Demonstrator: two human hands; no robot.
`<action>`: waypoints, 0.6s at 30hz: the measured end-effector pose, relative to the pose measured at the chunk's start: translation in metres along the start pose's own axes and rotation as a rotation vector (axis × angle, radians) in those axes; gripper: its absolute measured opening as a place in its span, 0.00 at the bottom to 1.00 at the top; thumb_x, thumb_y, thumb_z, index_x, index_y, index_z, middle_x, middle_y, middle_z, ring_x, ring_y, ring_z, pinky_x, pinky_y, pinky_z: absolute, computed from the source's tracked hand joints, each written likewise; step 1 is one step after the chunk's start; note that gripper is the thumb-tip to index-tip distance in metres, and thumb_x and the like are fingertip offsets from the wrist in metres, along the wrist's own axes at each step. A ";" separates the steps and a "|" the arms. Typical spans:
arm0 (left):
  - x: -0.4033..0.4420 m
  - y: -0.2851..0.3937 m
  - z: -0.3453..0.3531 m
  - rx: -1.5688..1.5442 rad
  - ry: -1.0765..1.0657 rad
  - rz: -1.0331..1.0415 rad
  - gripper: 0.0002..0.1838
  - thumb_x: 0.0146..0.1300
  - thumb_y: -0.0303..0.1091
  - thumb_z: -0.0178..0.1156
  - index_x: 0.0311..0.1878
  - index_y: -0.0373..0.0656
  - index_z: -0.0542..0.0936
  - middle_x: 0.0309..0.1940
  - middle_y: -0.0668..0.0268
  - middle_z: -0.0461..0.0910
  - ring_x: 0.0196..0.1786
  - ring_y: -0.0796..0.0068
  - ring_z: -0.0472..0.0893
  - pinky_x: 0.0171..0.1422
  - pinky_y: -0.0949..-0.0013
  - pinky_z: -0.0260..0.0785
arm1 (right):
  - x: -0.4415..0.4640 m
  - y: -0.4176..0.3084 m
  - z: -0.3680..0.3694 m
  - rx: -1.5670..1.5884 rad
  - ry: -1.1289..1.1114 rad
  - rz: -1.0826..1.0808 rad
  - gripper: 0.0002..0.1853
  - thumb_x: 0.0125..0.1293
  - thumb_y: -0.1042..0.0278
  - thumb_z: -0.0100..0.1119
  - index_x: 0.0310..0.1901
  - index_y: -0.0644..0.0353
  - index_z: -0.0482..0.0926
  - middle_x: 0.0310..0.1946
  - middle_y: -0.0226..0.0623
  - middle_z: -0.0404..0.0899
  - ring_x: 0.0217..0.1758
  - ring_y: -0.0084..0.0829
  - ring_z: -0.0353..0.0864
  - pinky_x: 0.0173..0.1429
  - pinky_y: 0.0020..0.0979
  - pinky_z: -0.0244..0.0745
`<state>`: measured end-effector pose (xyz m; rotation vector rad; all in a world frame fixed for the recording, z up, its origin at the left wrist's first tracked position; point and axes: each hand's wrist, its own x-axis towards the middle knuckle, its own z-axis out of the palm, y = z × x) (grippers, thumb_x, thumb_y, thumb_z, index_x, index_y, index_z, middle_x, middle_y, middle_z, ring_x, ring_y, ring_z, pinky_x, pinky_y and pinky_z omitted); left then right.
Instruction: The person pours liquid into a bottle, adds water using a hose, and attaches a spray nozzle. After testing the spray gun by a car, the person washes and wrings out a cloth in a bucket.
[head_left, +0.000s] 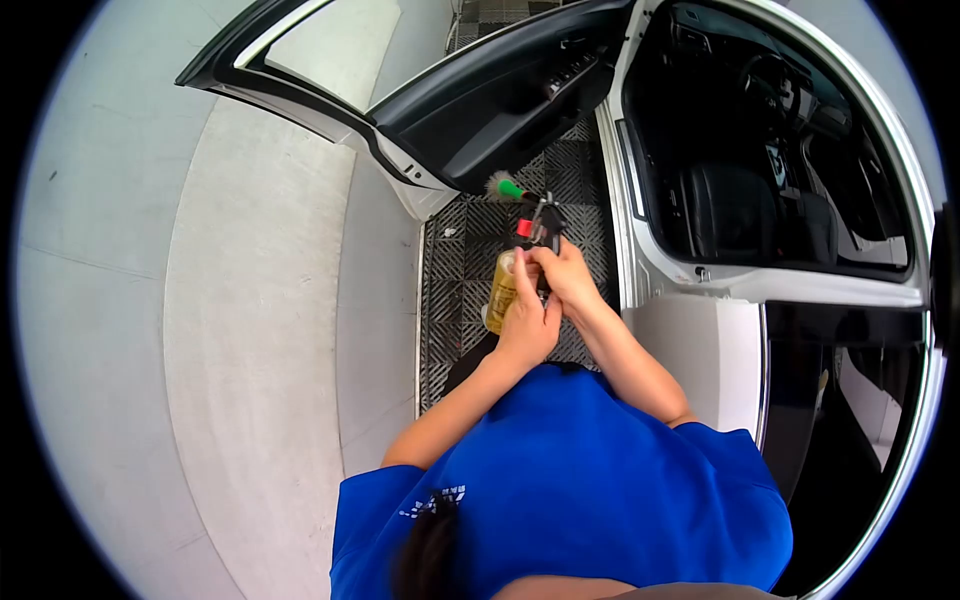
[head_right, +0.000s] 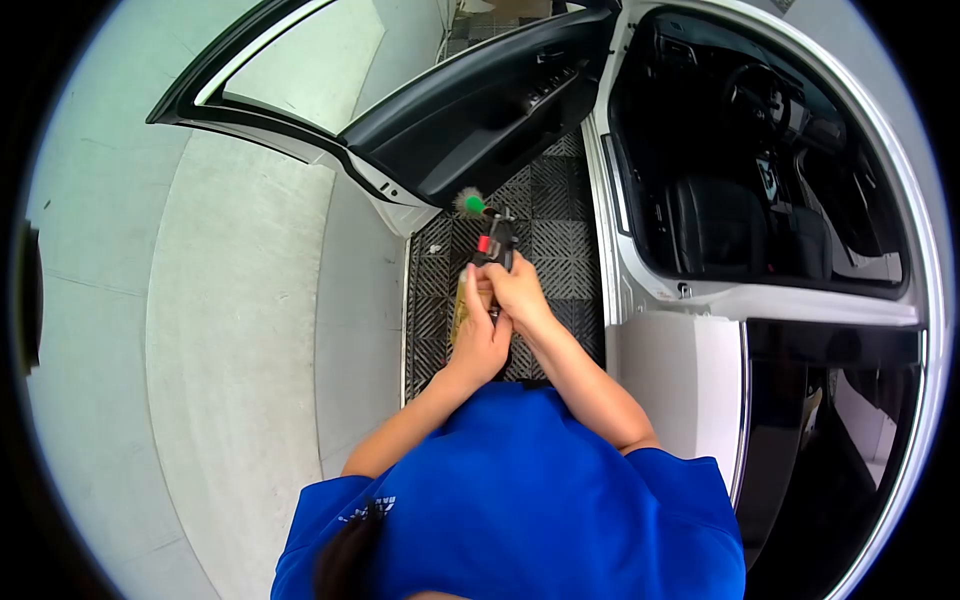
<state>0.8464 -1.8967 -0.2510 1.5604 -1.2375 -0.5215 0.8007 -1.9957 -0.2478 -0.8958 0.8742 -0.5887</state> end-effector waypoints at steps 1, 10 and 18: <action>0.006 -0.003 -0.005 0.090 -0.055 0.024 0.43 0.66 0.27 0.53 0.74 0.32 0.35 0.64 0.39 0.66 0.66 0.46 0.69 0.71 0.57 0.58 | 0.011 -0.006 -0.001 0.056 0.056 0.029 0.06 0.65 0.74 0.54 0.40 0.64 0.70 0.27 0.32 0.75 0.24 0.24 0.75 0.31 0.27 0.76; 0.107 0.115 -0.167 -0.653 -0.351 0.547 0.18 0.68 0.46 0.58 0.44 0.40 0.86 0.48 0.54 0.80 0.44 0.62 0.77 0.51 0.67 0.69 | 0.093 -0.070 -0.002 0.152 -0.079 0.030 0.23 0.72 0.49 0.53 0.62 0.51 0.67 0.39 0.31 0.73 0.20 0.21 0.66 0.23 0.24 0.60; 0.144 0.169 -0.109 -1.211 0.044 0.855 0.15 0.68 0.40 0.60 0.38 0.37 0.85 0.40 0.55 0.81 0.35 0.67 0.79 0.37 0.73 0.71 | 0.128 -0.084 -0.005 0.171 -0.358 -0.021 0.27 0.74 0.52 0.50 0.64 0.65 0.65 0.58 0.43 0.75 0.15 0.20 0.65 0.18 0.20 0.60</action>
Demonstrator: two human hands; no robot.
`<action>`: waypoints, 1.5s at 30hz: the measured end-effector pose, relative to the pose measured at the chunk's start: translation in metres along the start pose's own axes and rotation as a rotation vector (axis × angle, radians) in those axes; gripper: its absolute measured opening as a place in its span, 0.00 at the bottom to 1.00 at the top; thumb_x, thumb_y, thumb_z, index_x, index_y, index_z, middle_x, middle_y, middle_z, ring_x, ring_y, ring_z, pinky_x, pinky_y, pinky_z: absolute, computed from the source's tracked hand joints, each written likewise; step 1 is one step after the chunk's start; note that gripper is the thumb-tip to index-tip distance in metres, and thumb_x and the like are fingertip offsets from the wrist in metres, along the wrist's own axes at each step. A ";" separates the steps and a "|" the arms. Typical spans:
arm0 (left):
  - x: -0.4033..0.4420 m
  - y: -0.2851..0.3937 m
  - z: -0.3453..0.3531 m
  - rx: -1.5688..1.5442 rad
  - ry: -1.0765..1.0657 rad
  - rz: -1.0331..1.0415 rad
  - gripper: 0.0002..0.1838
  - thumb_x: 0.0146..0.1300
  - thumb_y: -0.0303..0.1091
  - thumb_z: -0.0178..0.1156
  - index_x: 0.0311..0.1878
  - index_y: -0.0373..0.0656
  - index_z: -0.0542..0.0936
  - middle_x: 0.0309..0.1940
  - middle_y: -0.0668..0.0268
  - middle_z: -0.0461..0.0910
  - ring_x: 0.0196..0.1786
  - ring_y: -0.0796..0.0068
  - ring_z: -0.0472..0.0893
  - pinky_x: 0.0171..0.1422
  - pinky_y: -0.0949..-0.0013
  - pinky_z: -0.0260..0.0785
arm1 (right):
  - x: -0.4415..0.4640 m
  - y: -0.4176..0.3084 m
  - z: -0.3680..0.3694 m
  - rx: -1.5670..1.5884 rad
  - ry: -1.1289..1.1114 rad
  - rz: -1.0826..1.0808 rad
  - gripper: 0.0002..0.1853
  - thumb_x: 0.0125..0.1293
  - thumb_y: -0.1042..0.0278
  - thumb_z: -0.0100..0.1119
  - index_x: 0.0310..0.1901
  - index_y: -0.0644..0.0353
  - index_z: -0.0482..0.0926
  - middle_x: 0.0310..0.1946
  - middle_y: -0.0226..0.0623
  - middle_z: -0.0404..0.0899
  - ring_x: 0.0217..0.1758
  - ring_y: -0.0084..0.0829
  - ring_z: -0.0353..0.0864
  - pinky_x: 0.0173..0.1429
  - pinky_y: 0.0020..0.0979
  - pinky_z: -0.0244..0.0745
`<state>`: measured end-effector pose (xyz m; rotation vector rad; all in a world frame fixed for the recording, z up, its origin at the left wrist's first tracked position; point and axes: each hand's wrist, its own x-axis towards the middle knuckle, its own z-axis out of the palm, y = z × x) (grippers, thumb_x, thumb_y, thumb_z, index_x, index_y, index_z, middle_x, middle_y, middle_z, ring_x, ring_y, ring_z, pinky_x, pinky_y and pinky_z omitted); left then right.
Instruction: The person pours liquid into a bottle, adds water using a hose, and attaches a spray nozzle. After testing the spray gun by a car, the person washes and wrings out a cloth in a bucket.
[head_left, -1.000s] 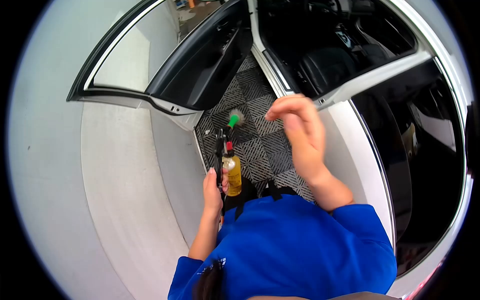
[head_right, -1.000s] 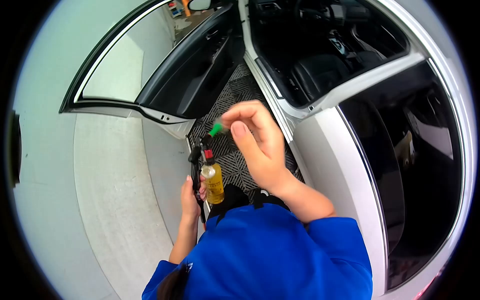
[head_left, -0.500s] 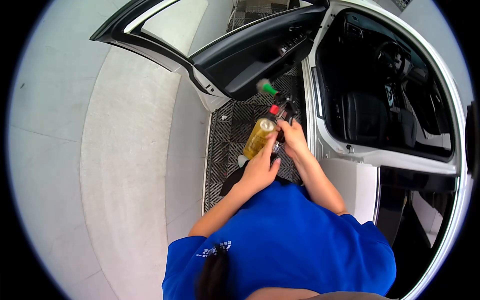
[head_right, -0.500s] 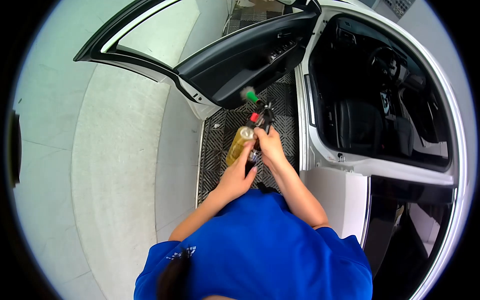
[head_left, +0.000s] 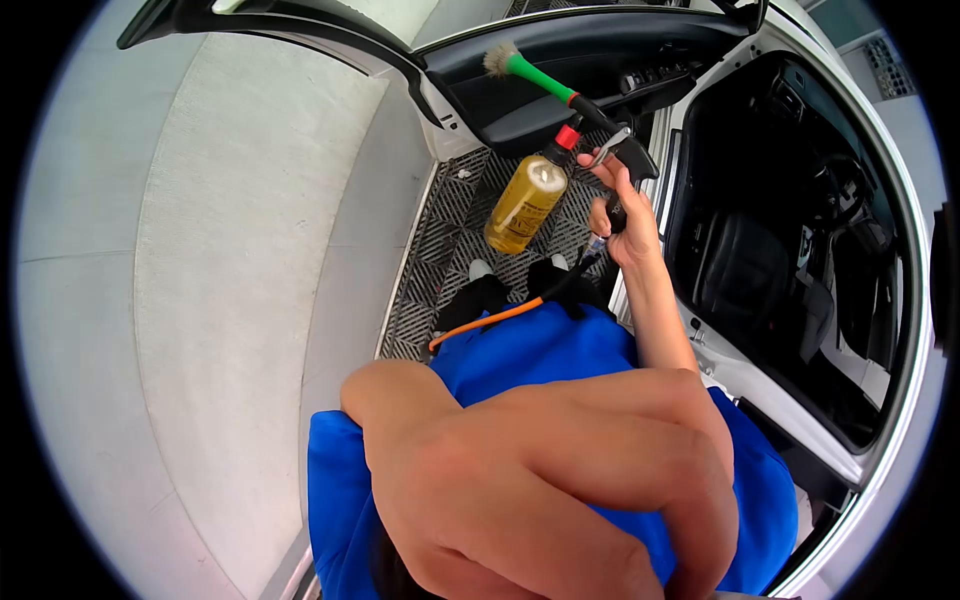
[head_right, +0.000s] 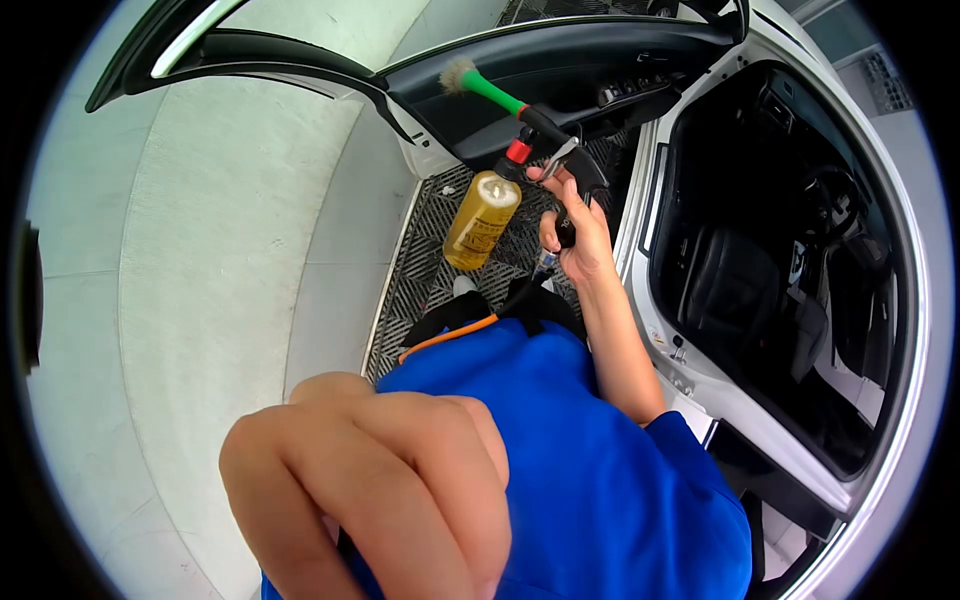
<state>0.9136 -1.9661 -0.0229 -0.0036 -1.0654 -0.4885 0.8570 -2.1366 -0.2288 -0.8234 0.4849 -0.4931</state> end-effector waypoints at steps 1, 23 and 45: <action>-0.004 -0.012 -0.001 -0.020 -0.044 0.076 0.14 0.67 0.40 0.62 0.39 0.36 0.85 0.39 0.55 0.81 0.35 0.68 0.79 0.36 0.73 0.71 | 0.003 -0.002 -0.003 -0.003 -0.006 0.017 0.27 0.74 0.52 0.50 0.64 0.65 0.65 0.58 0.43 0.75 0.15 0.20 0.65 0.18 0.20 0.60; -0.062 -0.024 -0.027 0.577 0.427 -0.898 0.32 0.71 0.55 0.47 0.58 0.32 0.76 0.52 0.55 0.79 0.56 0.62 0.77 0.64 0.62 0.63 | 0.025 -0.024 -0.013 -0.347 -0.163 0.176 0.17 0.73 0.62 0.52 0.54 0.65 0.73 0.46 0.37 0.79 0.13 0.16 0.63 0.19 0.20 0.59; -0.153 -0.017 -0.169 1.053 1.064 -0.821 0.25 0.75 0.45 0.49 0.62 0.32 0.73 0.56 0.55 0.79 0.61 0.68 0.76 0.65 0.66 0.64 | 0.018 -0.019 0.033 -0.217 -0.399 0.342 0.19 0.64 0.79 0.53 0.57 0.67 0.71 0.42 0.34 0.80 0.12 0.15 0.63 0.16 0.19 0.58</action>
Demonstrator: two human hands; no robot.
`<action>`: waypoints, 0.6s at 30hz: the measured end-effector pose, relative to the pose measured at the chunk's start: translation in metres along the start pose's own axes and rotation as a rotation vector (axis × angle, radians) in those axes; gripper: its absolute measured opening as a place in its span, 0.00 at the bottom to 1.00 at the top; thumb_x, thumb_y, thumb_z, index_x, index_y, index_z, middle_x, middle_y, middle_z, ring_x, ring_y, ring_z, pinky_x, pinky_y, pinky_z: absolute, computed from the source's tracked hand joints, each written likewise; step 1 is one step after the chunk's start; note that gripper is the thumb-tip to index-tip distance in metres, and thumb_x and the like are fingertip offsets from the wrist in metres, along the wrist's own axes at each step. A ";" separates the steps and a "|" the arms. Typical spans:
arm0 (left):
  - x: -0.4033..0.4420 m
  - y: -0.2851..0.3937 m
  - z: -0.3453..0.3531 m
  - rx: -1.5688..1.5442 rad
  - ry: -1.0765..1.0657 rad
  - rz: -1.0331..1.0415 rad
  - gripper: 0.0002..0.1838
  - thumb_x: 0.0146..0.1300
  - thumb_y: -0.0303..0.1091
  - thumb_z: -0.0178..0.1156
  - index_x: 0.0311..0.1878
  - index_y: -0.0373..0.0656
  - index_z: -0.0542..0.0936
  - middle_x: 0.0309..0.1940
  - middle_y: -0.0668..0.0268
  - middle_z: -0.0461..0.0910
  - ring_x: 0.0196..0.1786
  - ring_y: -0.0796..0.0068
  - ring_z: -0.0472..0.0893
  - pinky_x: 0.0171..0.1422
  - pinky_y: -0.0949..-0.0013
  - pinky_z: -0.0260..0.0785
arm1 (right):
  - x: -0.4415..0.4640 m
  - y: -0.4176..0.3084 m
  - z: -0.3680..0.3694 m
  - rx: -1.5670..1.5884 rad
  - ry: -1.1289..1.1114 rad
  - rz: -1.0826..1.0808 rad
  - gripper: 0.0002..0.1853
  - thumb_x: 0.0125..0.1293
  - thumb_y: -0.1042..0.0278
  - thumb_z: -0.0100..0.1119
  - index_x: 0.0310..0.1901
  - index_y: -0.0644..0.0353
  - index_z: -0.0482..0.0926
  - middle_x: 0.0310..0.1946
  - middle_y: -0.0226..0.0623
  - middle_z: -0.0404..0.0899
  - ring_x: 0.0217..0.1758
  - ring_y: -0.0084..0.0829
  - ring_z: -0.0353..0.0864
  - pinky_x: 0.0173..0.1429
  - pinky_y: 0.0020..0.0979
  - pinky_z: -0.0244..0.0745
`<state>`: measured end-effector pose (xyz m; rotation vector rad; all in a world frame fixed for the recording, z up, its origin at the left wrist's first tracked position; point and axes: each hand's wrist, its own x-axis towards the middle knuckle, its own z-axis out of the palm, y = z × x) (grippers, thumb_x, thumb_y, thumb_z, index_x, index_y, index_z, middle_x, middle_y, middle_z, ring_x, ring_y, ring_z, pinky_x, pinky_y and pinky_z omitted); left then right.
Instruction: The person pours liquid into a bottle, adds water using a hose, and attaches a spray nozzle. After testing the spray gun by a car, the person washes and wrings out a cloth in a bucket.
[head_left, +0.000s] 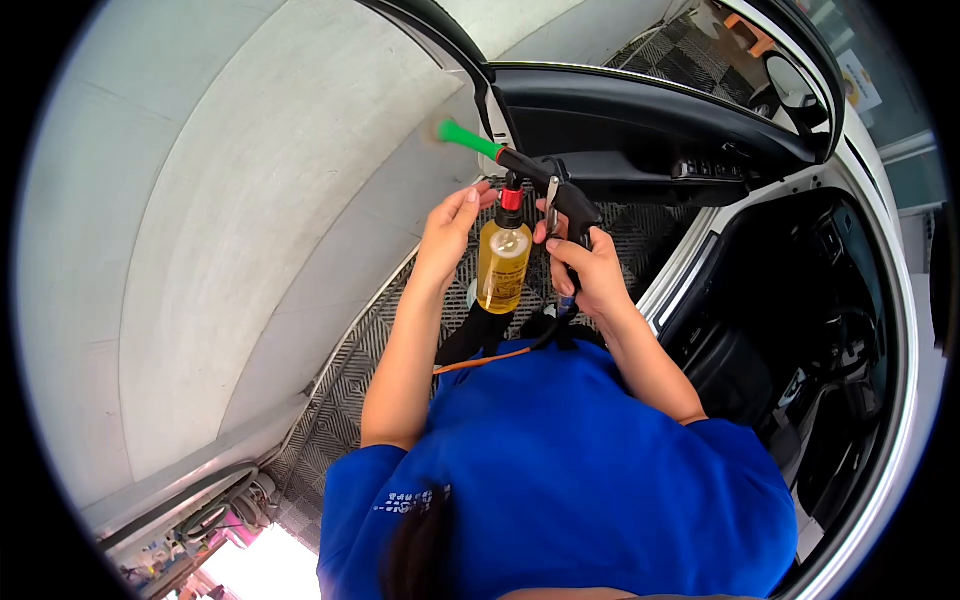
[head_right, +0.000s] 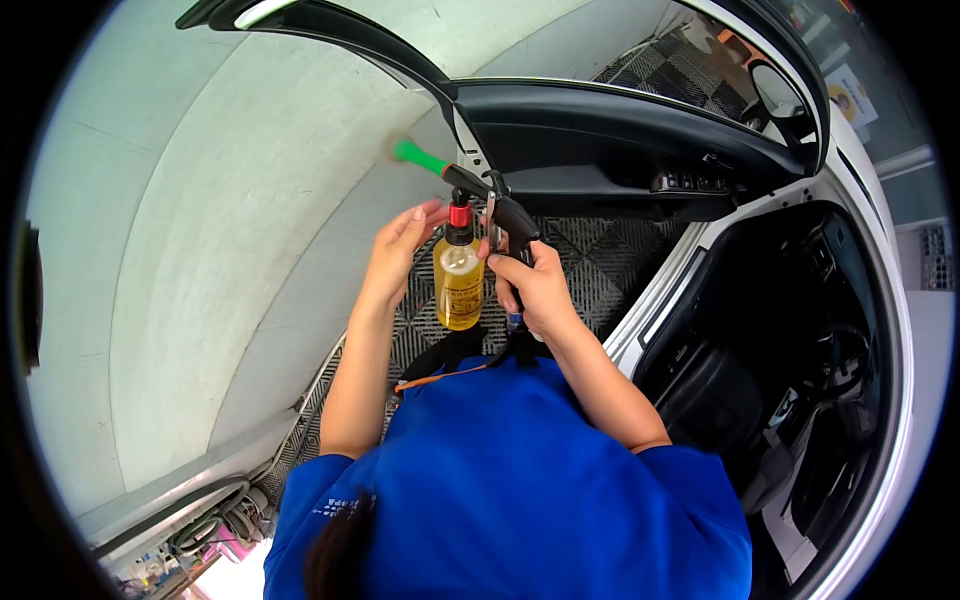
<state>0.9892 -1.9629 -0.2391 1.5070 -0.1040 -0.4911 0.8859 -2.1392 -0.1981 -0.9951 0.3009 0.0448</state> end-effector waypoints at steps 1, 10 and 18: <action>0.002 0.001 0.002 -0.040 -0.038 0.035 0.26 0.74 0.46 0.49 0.62 0.32 0.72 0.55 0.56 0.79 0.60 0.68 0.76 0.66 0.66 0.64 | 0.001 -0.002 -0.001 -0.014 -0.076 0.015 0.25 0.61 0.80 0.50 0.62 0.68 0.66 0.47 0.38 0.79 0.12 0.16 0.63 0.17 0.19 0.60; 0.014 0.009 -0.007 -0.162 -0.465 -0.003 0.26 0.71 0.49 0.54 0.59 0.35 0.75 0.52 0.61 0.80 0.56 0.71 0.78 0.64 0.66 0.67 | 0.003 -0.015 0.002 0.051 -0.306 0.032 0.27 0.60 0.81 0.47 0.64 0.71 0.65 0.58 0.46 0.76 0.14 0.17 0.65 0.19 0.18 0.62; 0.012 -0.011 0.005 -0.397 -0.198 -0.061 0.18 0.64 0.43 0.64 0.44 0.36 0.83 0.40 0.63 0.84 0.41 0.74 0.82 0.50 0.70 0.74 | 0.009 -0.009 0.002 -0.097 -0.236 0.110 0.19 0.62 0.79 0.48 0.55 0.68 0.74 0.38 0.34 0.81 0.12 0.19 0.66 0.18 0.23 0.59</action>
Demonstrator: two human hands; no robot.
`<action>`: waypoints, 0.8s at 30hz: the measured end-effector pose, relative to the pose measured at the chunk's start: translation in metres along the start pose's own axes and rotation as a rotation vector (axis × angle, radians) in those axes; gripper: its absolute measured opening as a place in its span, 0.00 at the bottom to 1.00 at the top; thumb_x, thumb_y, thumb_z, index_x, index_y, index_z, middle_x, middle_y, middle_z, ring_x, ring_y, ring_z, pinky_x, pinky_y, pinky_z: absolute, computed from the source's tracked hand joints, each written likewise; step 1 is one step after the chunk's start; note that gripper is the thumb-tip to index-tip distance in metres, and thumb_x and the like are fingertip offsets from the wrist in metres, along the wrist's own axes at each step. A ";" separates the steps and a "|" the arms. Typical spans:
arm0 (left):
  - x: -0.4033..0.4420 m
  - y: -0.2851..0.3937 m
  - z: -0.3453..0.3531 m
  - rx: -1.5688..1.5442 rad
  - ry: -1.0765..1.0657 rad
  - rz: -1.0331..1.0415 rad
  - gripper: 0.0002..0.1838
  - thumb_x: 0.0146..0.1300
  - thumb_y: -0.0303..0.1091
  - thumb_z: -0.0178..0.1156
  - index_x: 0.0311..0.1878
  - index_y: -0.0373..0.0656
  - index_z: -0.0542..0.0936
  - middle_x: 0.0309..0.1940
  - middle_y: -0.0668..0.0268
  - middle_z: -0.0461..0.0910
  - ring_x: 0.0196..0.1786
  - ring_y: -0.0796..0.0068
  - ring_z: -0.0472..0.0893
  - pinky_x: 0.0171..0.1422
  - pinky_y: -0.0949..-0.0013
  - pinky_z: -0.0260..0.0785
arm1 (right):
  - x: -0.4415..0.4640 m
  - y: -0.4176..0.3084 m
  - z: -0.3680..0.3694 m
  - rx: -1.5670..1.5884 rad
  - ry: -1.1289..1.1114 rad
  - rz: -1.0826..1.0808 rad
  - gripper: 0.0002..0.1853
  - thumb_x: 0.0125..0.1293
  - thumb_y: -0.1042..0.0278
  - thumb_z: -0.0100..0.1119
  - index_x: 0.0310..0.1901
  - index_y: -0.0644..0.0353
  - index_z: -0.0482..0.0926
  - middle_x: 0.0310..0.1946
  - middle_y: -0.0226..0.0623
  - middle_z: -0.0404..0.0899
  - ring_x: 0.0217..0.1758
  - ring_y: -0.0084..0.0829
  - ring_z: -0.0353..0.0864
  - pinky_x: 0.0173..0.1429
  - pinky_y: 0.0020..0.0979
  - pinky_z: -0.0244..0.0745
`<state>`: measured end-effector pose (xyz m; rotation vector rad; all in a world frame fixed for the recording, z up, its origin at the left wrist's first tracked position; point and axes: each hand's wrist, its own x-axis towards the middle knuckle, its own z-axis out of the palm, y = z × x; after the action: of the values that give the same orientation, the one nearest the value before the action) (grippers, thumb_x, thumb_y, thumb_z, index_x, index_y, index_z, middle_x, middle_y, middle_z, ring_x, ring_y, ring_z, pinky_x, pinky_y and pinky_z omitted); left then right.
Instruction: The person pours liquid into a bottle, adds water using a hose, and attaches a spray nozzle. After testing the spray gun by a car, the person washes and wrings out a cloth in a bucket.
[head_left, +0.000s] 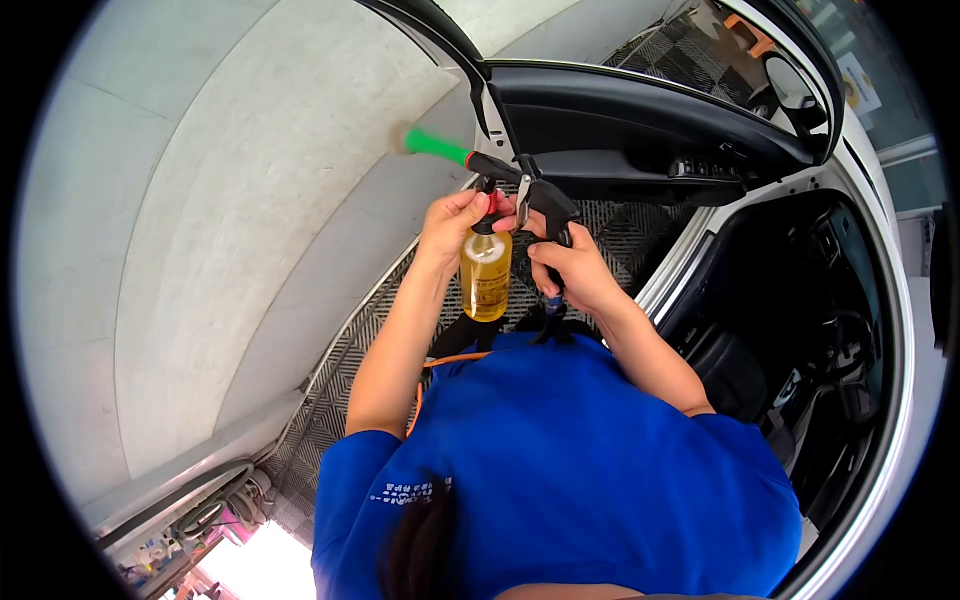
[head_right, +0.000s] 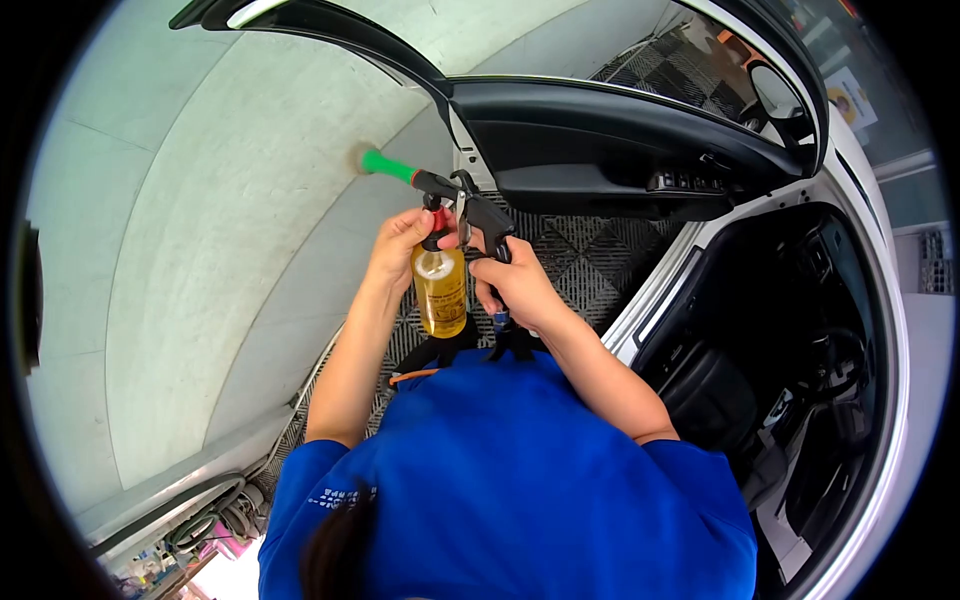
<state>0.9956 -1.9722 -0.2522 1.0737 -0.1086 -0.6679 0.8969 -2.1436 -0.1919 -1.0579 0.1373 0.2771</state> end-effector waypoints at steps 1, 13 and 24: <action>0.001 -0.001 0.002 0.000 -0.003 -0.002 0.18 0.64 0.43 0.64 0.44 0.36 0.83 0.40 0.63 0.84 0.41 0.74 0.82 0.50 0.70 0.74 | 0.001 0.002 0.002 0.006 0.039 -0.004 0.17 0.62 0.79 0.49 0.53 0.66 0.76 0.29 0.30 0.78 0.12 0.19 0.66 0.18 0.23 0.59; 0.007 -0.002 0.012 0.289 0.330 0.028 0.13 0.60 0.31 0.68 0.41 0.30 0.82 0.35 0.56 0.85 0.36 0.72 0.84 0.45 0.71 0.76 | 0.000 0.010 0.005 0.027 0.145 0.017 0.17 0.60 0.79 0.50 0.52 0.66 0.76 0.26 0.33 0.76 0.12 0.19 0.67 0.16 0.24 0.61; -0.127 -0.111 -0.128 0.449 0.596 -0.166 0.23 0.74 0.44 0.51 0.57 0.30 0.77 0.48 0.57 0.82 0.52 0.70 0.79 0.60 0.67 0.68 | 0.000 0.007 0.012 0.070 0.257 -0.131 0.23 0.60 0.82 0.48 0.60 0.68 0.70 0.33 0.32 0.76 0.12 0.17 0.62 0.16 0.21 0.57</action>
<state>0.8944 -1.8361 -0.3785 1.6891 0.3652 -0.4530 0.8948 -2.1296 -0.1924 -1.0253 0.3046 0.0167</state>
